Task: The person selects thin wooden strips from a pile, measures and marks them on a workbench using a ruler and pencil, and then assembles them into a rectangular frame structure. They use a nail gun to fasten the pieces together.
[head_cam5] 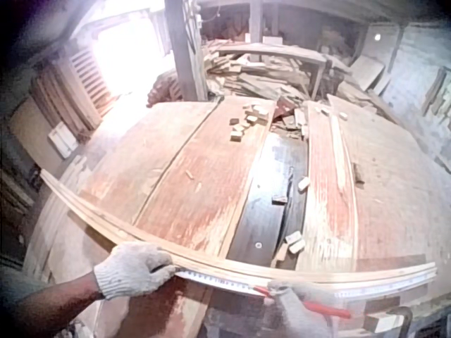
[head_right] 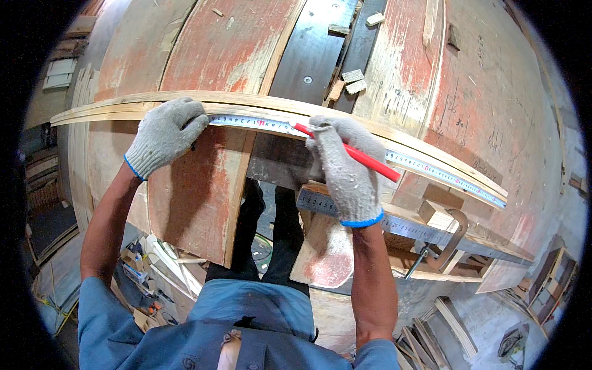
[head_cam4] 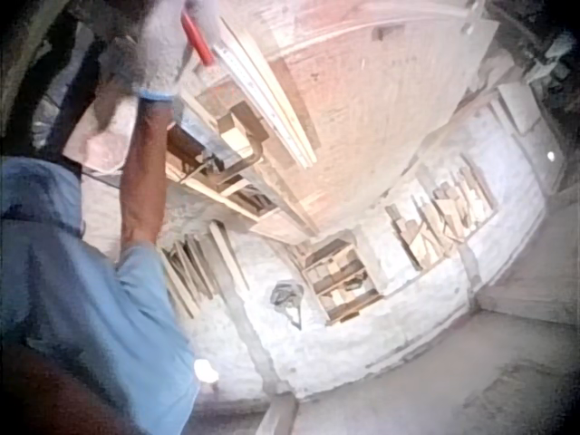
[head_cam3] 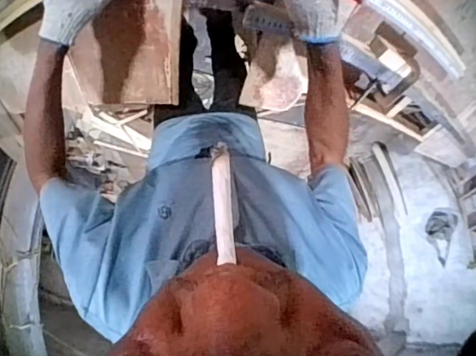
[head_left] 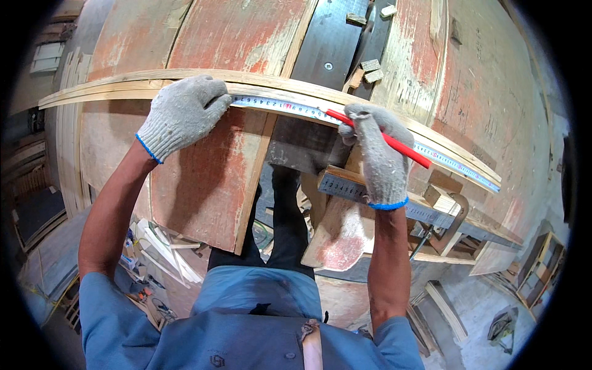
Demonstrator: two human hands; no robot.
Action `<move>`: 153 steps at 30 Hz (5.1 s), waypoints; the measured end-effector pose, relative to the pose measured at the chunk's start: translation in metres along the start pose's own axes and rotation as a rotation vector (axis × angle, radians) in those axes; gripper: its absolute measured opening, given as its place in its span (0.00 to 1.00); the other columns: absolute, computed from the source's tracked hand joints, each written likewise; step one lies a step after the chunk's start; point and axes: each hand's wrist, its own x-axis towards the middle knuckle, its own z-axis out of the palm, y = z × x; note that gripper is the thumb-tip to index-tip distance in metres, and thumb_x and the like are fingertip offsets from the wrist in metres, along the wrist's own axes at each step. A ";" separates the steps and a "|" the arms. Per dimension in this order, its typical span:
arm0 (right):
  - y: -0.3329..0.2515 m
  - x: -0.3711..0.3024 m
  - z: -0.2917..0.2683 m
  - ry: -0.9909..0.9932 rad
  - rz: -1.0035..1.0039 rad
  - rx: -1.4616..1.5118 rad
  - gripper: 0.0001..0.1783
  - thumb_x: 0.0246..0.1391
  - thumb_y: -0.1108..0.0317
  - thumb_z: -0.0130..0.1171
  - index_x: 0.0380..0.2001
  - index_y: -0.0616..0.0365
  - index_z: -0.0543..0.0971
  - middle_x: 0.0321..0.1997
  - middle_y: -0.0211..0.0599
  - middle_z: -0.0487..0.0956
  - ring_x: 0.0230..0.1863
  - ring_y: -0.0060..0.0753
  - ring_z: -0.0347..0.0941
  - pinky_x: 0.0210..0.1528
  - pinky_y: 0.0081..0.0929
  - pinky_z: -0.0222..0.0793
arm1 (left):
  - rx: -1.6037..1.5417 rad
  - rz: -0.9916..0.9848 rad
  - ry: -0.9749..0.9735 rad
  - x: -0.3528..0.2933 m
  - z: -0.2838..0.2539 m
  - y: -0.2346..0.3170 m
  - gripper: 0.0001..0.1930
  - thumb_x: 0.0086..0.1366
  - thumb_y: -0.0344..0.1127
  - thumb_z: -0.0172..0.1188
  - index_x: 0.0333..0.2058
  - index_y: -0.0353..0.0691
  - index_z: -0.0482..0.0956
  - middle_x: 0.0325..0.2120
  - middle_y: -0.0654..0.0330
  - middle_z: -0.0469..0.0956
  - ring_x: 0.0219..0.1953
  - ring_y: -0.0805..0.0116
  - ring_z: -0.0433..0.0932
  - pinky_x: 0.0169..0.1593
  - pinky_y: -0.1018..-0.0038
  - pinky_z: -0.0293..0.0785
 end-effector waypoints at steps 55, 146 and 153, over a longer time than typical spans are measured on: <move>-0.011 -0.050 0.004 0.107 -0.055 0.042 0.21 0.77 0.56 0.53 0.49 0.65 0.85 0.34 0.36 0.86 0.37 0.26 0.81 0.44 0.29 0.78 | -0.075 0.105 0.027 -0.003 -0.001 -0.007 0.10 0.72 0.41 0.61 0.37 0.40 0.83 0.33 0.52 0.80 0.38 0.48 0.82 0.44 0.56 0.78; 0.052 0.045 -0.141 -0.131 -0.575 -1.344 0.34 0.34 0.50 0.84 0.40 0.54 0.78 0.38 0.44 0.80 0.44 0.53 0.78 0.47 0.48 0.76 | 0.311 0.160 0.063 0.038 -0.025 -0.109 0.39 0.51 0.34 0.78 0.62 0.43 0.73 0.53 0.50 0.79 0.58 0.45 0.76 0.64 0.55 0.73; 0.045 0.053 -0.139 -0.109 -0.571 -1.368 0.31 0.37 0.50 0.83 0.40 0.54 0.79 0.39 0.45 0.81 0.44 0.53 0.79 0.48 0.49 0.77 | 0.303 0.127 0.053 0.041 -0.031 -0.107 0.39 0.50 0.34 0.79 0.62 0.43 0.73 0.54 0.50 0.79 0.59 0.44 0.76 0.65 0.55 0.73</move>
